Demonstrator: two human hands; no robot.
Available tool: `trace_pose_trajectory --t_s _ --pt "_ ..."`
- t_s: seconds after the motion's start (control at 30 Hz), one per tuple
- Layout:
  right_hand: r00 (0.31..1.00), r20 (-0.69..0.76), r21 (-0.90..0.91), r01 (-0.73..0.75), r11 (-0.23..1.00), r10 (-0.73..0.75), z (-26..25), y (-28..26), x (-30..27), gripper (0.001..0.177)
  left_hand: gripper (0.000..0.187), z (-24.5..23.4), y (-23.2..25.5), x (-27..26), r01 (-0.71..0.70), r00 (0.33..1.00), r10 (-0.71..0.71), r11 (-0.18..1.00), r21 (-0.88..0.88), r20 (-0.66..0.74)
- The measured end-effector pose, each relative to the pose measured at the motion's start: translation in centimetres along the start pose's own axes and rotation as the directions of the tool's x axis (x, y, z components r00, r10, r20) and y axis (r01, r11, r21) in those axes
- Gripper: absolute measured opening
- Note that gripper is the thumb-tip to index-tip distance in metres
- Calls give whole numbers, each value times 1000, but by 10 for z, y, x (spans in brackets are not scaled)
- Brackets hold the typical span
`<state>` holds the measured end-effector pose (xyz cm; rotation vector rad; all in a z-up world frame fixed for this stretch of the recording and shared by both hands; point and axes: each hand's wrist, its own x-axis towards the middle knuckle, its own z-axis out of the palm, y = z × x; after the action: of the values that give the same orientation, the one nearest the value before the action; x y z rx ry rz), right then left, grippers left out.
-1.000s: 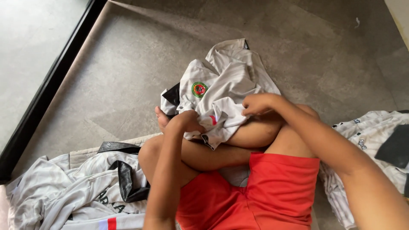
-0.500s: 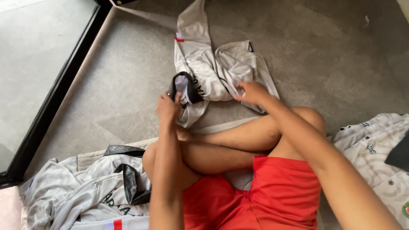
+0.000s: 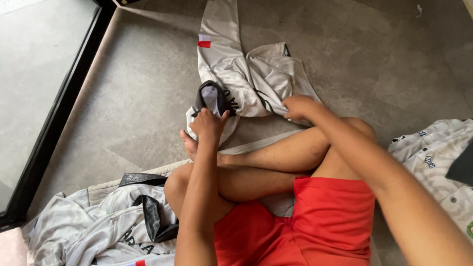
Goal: The person folds a white shirt with a graphic print by smoothing it out on the floor and folding the sleeves and body.
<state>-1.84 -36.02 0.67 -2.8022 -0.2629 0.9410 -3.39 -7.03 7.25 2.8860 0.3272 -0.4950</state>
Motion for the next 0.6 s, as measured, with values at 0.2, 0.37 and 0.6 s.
trace_pose_trajectory --t_s 0.2,0.37,0.6 --pt "359 -912 169 -107 980 196 -90 61 -38 35 52 38 -22 36 24 999 -21 994 -106 32" --pt "686 -703 300 50 952 186 -47 -12 -43 36 41 20 -9 28 -18 1000 23 979 -203 20" --pt "959 -212 -285 124 950 -189 44 -39 42 36 67 -15 4 -9 -52 962 116 966 -253 247"
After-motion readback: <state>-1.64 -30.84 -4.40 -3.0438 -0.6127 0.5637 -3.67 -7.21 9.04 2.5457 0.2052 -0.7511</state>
